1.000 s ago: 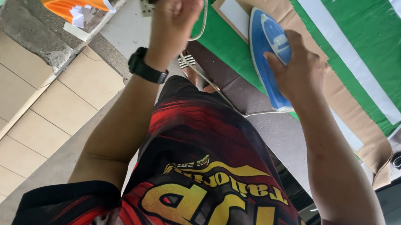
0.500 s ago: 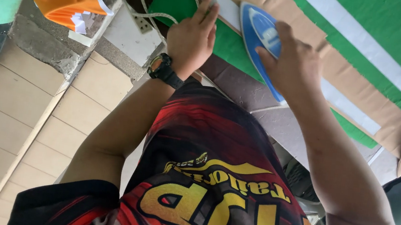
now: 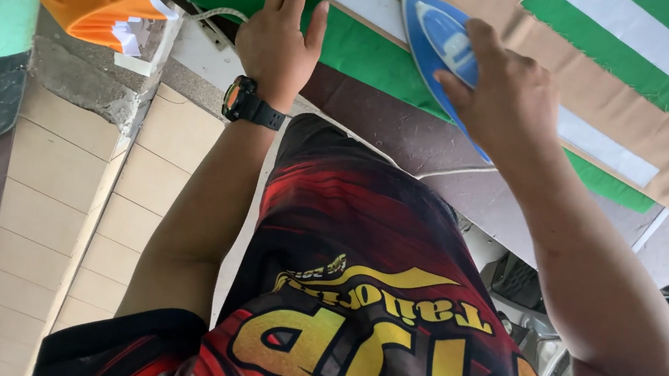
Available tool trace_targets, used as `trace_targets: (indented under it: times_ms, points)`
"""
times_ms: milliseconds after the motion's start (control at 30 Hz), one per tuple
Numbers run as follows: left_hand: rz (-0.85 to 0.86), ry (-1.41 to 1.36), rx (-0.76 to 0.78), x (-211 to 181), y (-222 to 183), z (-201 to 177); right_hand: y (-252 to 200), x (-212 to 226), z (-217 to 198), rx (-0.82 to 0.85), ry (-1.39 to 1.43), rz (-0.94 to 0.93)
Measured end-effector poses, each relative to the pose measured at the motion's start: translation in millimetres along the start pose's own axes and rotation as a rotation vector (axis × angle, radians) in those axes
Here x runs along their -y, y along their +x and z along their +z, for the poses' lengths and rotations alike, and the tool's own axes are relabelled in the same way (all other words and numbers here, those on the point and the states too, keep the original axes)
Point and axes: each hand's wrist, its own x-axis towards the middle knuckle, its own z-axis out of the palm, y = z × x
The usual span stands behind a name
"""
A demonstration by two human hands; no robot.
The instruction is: The person is using an electric iron to press and flatten strips of fabric on a padded work surface.
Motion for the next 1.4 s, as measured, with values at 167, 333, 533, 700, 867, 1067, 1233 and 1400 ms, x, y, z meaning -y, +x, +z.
trace_targets:
  times_ms: [167, 333, 533, 700, 867, 1067, 1233, 1400]
  points:
    - [-0.037, 0.008, -0.046, -4, -1, 10, -31, -46, 7, 0.002, -0.055, 0.004]
    - [-0.159, 0.055, -0.064, -18, 1, 12, -56, -79, 9, 0.058, -0.078, 0.069]
    - [-0.177, 0.144, -0.161, -20, 1, 24, -73, -97, 10, 0.062, -0.092, 0.081]
    - [-0.164, 0.146, -0.182, -19, 0, 25, -73, -97, 15, 0.023, -0.111, 0.047]
    - [-0.17, 0.106, -0.152, -19, -1, 22, -49, -61, -2, 0.087, -0.119, 0.059]
    - [-0.184, 0.11, -0.048, -19, -3, 18, -15, -27, -11, 0.101, 0.022, 0.052]
    - [-0.199, 0.161, -0.054, -10, -6, 22, -27, -44, -14, 0.163, 0.063, 0.023]
    - [-0.183, 0.206, -0.109, -1, -7, 33, -72, -102, -8, 0.146, 0.005, 0.064]
